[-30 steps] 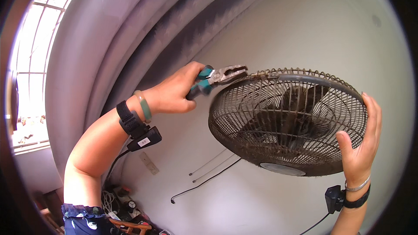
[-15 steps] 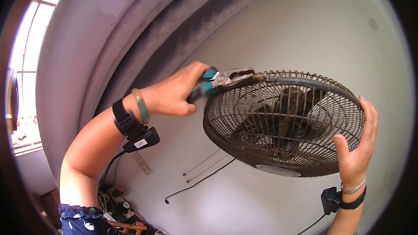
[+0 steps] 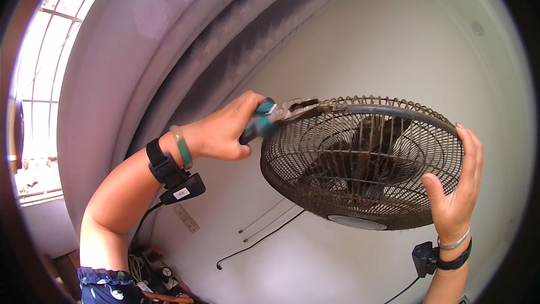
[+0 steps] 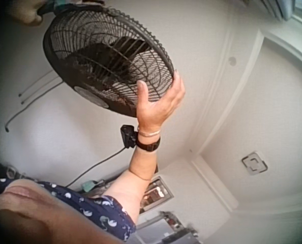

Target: The person uses pliers and a screwdriver to repair a wall-mounted fan by handling its metal cage and wires, then lifts the fan unit.

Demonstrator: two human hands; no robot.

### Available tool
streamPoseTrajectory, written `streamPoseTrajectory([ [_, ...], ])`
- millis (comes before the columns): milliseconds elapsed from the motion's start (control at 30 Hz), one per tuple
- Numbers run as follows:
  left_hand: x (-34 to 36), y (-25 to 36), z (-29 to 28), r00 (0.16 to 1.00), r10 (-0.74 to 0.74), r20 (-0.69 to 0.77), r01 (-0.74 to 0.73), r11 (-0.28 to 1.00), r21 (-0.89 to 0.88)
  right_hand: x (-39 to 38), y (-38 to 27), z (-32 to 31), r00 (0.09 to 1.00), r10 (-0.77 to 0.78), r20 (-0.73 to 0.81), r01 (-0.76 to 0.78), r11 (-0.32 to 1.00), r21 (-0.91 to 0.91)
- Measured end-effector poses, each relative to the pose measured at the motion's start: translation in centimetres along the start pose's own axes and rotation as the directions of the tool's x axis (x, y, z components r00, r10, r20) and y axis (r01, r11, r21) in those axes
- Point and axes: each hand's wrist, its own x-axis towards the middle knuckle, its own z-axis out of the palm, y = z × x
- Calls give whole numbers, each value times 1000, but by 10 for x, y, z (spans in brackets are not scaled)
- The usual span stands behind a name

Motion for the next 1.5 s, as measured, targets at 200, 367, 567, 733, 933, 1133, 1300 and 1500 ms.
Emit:
streamPoseTrajectory([
  [200,1,-4,1,998,48,-35,-47,998,30,0,0,-2,1000,-10,-13,10,1000,0],
  [367,3,-3,-1,1000,0,2,0,1000,-23,1,-1,-2,1000,-13,-25,13,1000,3],
  [567,4,6,-9,998,-46,45,51,992,-112,0,-1,-2,999,-19,-31,19,1000,-10],
  [733,5,13,-20,985,-129,115,144,981,-129,-1,-3,-2,999,-28,-46,27,999,-20],
  [933,1,19,-14,990,-144,0,143,989,-42,-1,-1,-3,998,-32,-49,31,999,-20],
  [1133,-4,13,6,967,-33,-254,50,997,61,-1,-4,-4,998,-20,-53,21,1000,3],
  [1300,-3,21,18,896,53,-441,40,979,199,-1,-7,-5,997,-15,-74,15,1000,0],
  [1500,-9,25,35,871,9,-492,85,982,169,-5,1,4,995,8,-95,-7,1000,3],
])
